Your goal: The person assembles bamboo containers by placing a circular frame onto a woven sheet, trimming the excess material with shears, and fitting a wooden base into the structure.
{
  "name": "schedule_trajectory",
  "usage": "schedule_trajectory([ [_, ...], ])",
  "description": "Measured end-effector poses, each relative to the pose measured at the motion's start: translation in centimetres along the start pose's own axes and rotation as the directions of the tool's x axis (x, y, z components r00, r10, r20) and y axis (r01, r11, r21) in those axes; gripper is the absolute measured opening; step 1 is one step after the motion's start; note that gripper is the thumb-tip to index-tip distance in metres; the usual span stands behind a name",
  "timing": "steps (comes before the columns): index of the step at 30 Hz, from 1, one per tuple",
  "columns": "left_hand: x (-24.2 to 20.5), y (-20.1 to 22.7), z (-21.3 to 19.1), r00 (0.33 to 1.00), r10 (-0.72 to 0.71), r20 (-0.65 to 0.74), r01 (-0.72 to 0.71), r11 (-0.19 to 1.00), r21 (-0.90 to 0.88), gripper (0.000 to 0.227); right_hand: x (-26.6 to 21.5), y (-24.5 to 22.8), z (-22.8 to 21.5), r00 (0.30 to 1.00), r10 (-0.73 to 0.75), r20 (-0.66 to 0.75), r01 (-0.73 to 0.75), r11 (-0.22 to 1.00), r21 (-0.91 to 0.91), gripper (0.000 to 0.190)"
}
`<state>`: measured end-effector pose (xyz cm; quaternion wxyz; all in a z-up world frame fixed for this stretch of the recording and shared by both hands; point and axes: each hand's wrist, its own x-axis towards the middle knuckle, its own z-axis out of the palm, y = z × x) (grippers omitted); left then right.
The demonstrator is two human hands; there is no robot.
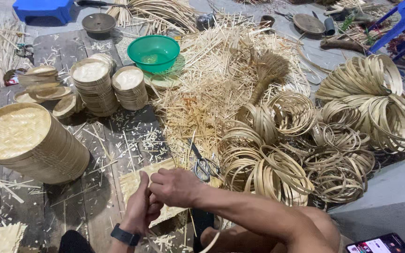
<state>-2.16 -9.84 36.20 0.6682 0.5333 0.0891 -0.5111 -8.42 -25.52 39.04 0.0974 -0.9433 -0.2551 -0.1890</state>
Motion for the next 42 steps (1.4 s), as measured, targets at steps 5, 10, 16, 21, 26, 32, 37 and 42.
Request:
schedule_trajectory([
  [5,0.5,-1.4,-0.2,0.995,0.006,-0.099,-0.012,0.998,-0.059,0.070,-0.6,-1.2,1.7,0.997,0.074,0.004,-0.074,0.997,-0.006,0.028],
  [10,2.1,-2.3,-0.5,0.995,0.008,-0.104,-0.015,0.997,-0.071,0.071,-0.8,-0.5,2.2,0.991,0.136,-0.002,-0.136,0.990,0.034,0.021],
  [16,4.0,-0.6,-4.4,0.916,0.400,0.026,-0.371,0.870,-0.324,0.047,-0.5,5.1,0.8,0.434,0.822,0.369,-0.821,0.193,0.537,0.026],
  [21,4.1,1.0,-7.1,0.895,0.435,-0.101,-0.359,0.565,-0.743,0.026,-3.2,6.6,2.3,0.509,0.723,0.468,-0.267,-0.385,0.884,0.052],
  [26,4.7,2.9,-8.5,0.962,0.271,-0.003,-0.250,0.882,-0.399,0.033,-5.1,7.8,5.0,0.528,0.648,0.549,-0.215,-0.524,0.824,0.039],
  [32,6.5,3.3,-9.4,0.969,0.248,0.012,-0.231,0.919,-0.319,0.033,-4.6,8.0,5.5,0.520,0.576,0.631,-0.236,-0.613,0.754,0.045],
  [37,7.6,2.3,-8.9,0.958,0.276,-0.076,-0.275,0.815,-0.509,0.031,-3.5,7.2,5.7,0.497,0.633,0.593,-0.186,-0.589,0.786,0.036],
  [42,8.6,1.2,-9.6,0.971,0.234,-0.052,-0.225,0.818,-0.529,0.035,-3.5,7.4,5.9,0.540,0.632,0.556,-0.185,-0.556,0.811,0.044],
])
